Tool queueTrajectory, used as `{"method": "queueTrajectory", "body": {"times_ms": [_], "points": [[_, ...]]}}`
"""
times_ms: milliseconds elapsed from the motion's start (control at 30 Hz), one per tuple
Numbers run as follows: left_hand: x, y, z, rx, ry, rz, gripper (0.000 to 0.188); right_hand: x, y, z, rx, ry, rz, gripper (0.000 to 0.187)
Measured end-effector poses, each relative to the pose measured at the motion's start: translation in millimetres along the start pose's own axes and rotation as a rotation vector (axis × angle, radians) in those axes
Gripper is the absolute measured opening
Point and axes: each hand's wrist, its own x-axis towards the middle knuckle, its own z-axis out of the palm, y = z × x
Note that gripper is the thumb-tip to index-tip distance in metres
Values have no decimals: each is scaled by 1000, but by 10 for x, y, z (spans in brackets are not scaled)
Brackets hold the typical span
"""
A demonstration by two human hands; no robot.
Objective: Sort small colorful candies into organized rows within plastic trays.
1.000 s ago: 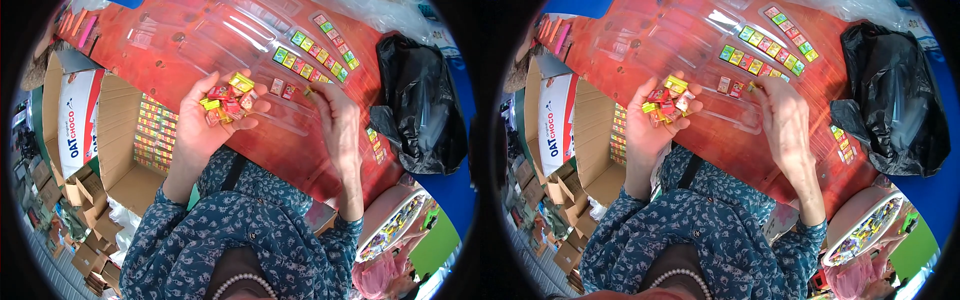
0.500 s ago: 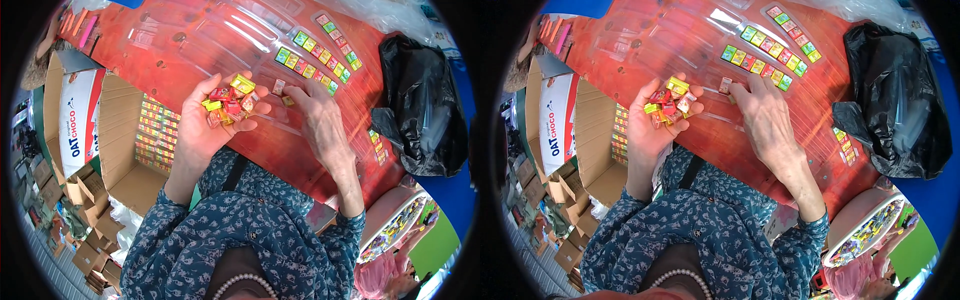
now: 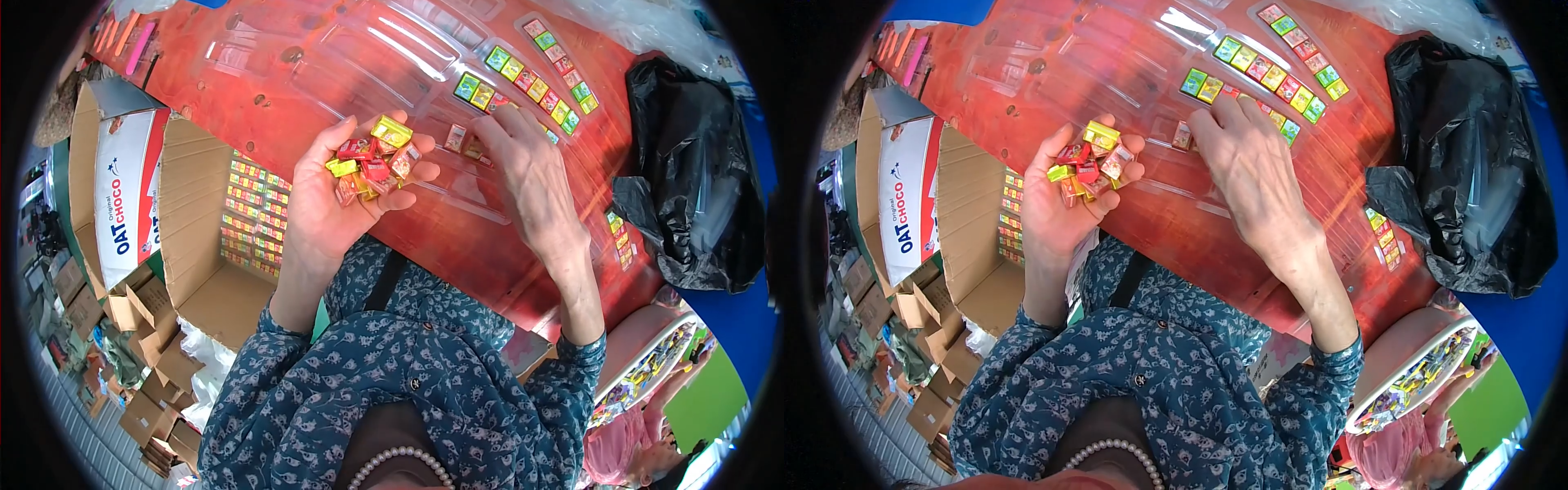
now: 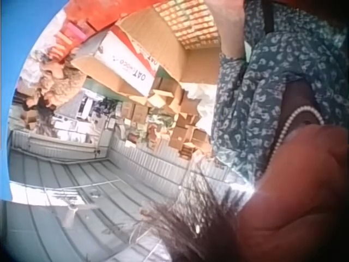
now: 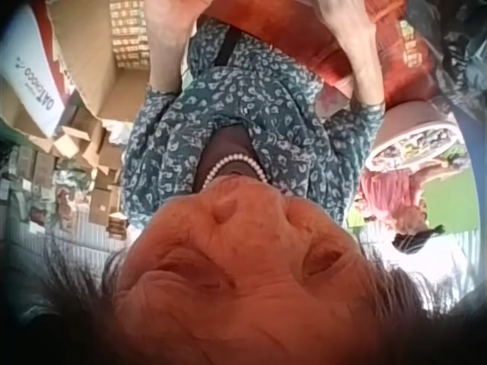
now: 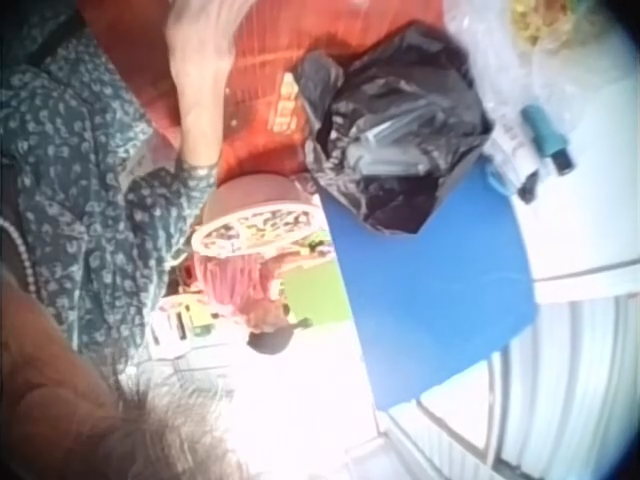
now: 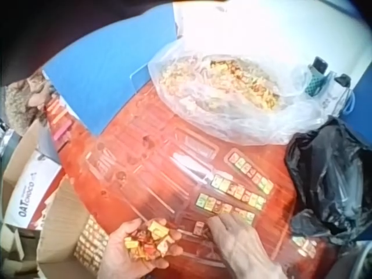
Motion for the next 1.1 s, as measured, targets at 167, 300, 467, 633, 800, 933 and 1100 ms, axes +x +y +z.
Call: {"method": "queueTrajectory", "body": {"times_ms": [167, 300, 467, 633, 800, 933, 1100], "points": [[18, 1, 3, -20, 1, -13, 46, 17, 96, 103, 52, 34, -17, 15], [35, 6, 14, -24, 3, -22, 46, 4, 91, 81, 106, 71, 72, 14], [59, -9, 9, -11, 5, -28, 45, -83, 82, 70, 71, 84, 134, 12], [72, -23, 9, -11, -7, -29, 45, -222, 65, 55, 124, 153, 253, 15], [79, -36, 1, 5, -7, -28, 45, -323, 24, 106, 154, 109, 279, 13], [86, -57, 17, 21, -4, -39, 46, -261, -42, 126, 181, 156, 256, 12], [101, -126, 67, 71, 68, -14, 48, -212, -63, 49, 287, 235, 279, 15]]}}
